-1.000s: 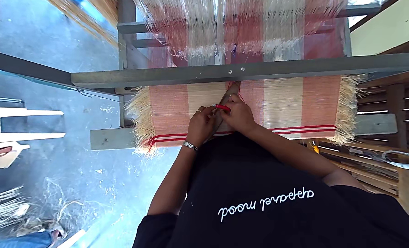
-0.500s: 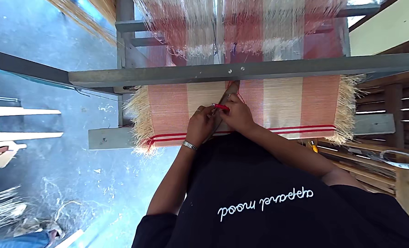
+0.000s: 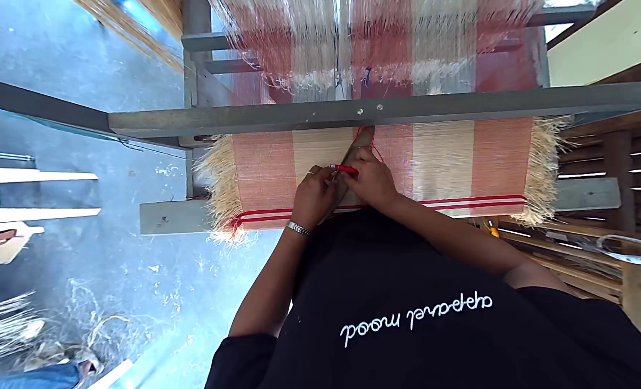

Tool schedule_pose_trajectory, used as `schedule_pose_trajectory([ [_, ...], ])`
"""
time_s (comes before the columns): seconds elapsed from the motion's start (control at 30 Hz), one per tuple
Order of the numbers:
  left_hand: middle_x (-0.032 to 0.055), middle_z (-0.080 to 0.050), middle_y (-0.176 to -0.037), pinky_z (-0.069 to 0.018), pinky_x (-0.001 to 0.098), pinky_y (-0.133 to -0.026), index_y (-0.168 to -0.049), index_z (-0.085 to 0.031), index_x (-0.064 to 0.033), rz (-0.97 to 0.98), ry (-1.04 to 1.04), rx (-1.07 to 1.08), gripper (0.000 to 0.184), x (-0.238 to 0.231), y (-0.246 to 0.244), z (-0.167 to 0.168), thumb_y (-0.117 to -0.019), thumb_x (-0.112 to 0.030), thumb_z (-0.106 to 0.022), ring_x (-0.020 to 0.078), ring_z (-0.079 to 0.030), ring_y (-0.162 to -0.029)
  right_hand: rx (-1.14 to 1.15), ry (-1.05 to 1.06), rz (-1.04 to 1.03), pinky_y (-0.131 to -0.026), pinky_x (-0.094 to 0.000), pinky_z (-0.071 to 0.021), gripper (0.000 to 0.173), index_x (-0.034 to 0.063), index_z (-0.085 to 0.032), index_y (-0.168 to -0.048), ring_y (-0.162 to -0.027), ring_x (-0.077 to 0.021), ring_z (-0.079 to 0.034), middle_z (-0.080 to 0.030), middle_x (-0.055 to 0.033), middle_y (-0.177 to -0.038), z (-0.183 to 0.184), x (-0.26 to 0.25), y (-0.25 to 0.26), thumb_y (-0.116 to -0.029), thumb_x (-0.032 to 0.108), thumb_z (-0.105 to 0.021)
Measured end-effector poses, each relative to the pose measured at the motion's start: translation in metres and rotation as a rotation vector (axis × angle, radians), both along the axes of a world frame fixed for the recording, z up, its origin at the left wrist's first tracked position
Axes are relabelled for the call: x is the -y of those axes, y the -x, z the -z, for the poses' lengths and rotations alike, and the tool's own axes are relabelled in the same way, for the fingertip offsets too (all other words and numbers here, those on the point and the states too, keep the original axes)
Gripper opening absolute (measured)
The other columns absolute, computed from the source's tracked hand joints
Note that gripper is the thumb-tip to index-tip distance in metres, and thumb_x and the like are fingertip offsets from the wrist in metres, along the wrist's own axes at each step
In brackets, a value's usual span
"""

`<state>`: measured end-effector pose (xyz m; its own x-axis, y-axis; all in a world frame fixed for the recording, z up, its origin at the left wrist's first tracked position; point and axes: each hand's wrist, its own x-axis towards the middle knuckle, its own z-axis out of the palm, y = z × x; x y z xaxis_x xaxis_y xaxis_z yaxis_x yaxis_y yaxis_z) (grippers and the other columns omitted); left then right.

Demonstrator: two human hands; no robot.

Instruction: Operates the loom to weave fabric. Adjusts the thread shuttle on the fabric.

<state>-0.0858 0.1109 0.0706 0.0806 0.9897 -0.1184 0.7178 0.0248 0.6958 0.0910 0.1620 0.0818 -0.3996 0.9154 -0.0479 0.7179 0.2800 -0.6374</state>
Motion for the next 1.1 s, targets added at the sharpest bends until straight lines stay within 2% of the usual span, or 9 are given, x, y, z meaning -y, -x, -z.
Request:
schedule_pose_trajectory([
  [0.17,0.0121,-0.068,-0.106,-0.0598,0.0419,-0.072,-0.113,-0.072,-0.0046,0.028,-0.047,0.007,0.026,0.0,0.005,0.003,-0.1033,-0.025,-0.058,0.0216,-0.068,-0.078,0.001,-0.003,-0.018,-0.069,-0.0449,-0.0571,0.021,0.0037,-0.074,-0.089,-0.084,-0.025,-0.065,-0.063,-0.0119,-0.102,0.003,-0.001,0.001,-0.0937,0.024,-0.073],
  [0.27,0.0121,-0.07,-0.101,-0.0581,0.0445,-0.078,-0.111,-0.073,-0.0043,0.037,-0.077,0.023,0.03,-0.002,0.011,0.002,-0.1075,-0.024,-0.051,0.0232,-0.068,-0.083,-0.008,0.004,-0.028,-0.068,-0.0453,-0.0562,0.02,0.0037,-0.074,-0.086,-0.083,-0.0248,-0.065,-0.063,-0.0112,-0.1,0.002,-0.002,0.0,-0.0934,0.022,-0.073],
  [0.5,0.0093,-0.073,-0.092,-0.0595,0.0444,-0.075,-0.109,-0.073,-0.0069,0.03,0.026,0.076,0.018,-0.02,0.017,0.001,-0.1023,-0.019,-0.061,0.0211,-0.07,-0.077,-0.025,-0.006,-0.01,-0.07,-0.0455,-0.0563,0.019,0.0033,-0.076,-0.089,-0.084,-0.0257,-0.065,-0.064,-0.0116,-0.097,0.003,-0.002,0.001,-0.0932,0.021,-0.073],
  [0.63,0.0118,-0.072,-0.094,-0.0579,0.0515,-0.076,-0.111,-0.069,-0.0058,0.044,0.059,0.002,0.019,-0.025,0.012,0.003,-0.1033,-0.018,-0.058,0.0273,-0.07,-0.081,-0.042,-0.002,-0.005,-0.07,-0.0448,-0.0561,0.021,0.0036,-0.075,-0.087,-0.084,-0.0252,-0.065,-0.064,-0.0114,-0.096,0.005,-0.003,0.001,-0.0933,0.024,-0.074],
  [0.77,0.0152,-0.069,-0.101,-0.0577,0.0548,-0.079,-0.116,-0.065,-0.0038,-0.007,0.028,-0.014,0.027,-0.022,0.016,-0.002,-0.1066,-0.023,-0.049,0.0302,-0.069,-0.087,-0.22,0.105,-0.016,-0.077,-0.0437,-0.0587,0.037,0.0056,-0.072,-0.113,-0.091,-0.0245,-0.065,-0.063,-0.014,-0.111,-0.003,-0.007,-0.01,-0.0901,0.033,-0.079],
  [0.83,0.0191,-0.069,-0.104,-0.0596,0.0529,-0.078,-0.124,-0.06,0.0008,-0.098,0.002,0.067,0.031,-0.013,0.035,-0.018,-0.107,-0.02,-0.045,0.03,-0.07,-0.087,-0.298,0.137,-0.043,-0.079,-0.0439,-0.0587,0.047,0.0079,-0.065,-0.125,-0.095,-0.0245,-0.065,-0.062,-0.0151,-0.118,-0.014,-0.01,-0.027,-0.0902,0.037,-0.078],
  [0.9,0.0167,-0.068,-0.104,-0.0592,0.0442,-0.075,-0.129,-0.055,0.0005,-0.222,-0.041,0.231,0.033,0.004,0.06,-0.043,-0.1097,-0.022,-0.042,0.0236,-0.069,-0.085,-0.329,0.176,-0.065,-0.071,-0.0406,-0.0565,0.045,0.0091,-0.065,-0.128,-0.09,-0.0221,-0.063,-0.061,-0.0149,-0.121,-0.028,-0.015,-0.048,-0.0938,0.037,-0.073],
  [1.0,-0.0022,-0.067,-0.105,-0.0574,0.0304,-0.077,-0.119,-0.058,-0.0119,-0.321,-0.193,0.581,0.021,0.018,0.101,-0.076,-0.1091,-0.026,-0.045,0.0092,-0.067,-0.091,-0.342,0.279,-0.117,-0.066,-0.0339,-0.0554,0.037,0.009,-0.065,-0.131,-0.082,-0.016,-0.062,-0.059,-0.013,-0.122,-0.051,-0.029,-0.079,-0.0978,0.027,-0.062],
  [1.1,-0.0041,-0.069,-0.119,-0.0575,0.0327,-0.086,-0.115,-0.061,-0.0209,-0.351,-0.309,0.805,0.021,0.03,0.136,-0.101,-0.1083,-0.027,-0.042,0.0134,-0.068,-0.105,-0.325,0.28,-0.2,-0.068,-0.0304,-0.0503,0.035,0.0089,-0.065,-0.131,-0.081,-0.0119,-0.057,-0.061,-0.0089,-0.117,-0.067,-0.043,-0.098,-0.1008,0.023,-0.055],
])
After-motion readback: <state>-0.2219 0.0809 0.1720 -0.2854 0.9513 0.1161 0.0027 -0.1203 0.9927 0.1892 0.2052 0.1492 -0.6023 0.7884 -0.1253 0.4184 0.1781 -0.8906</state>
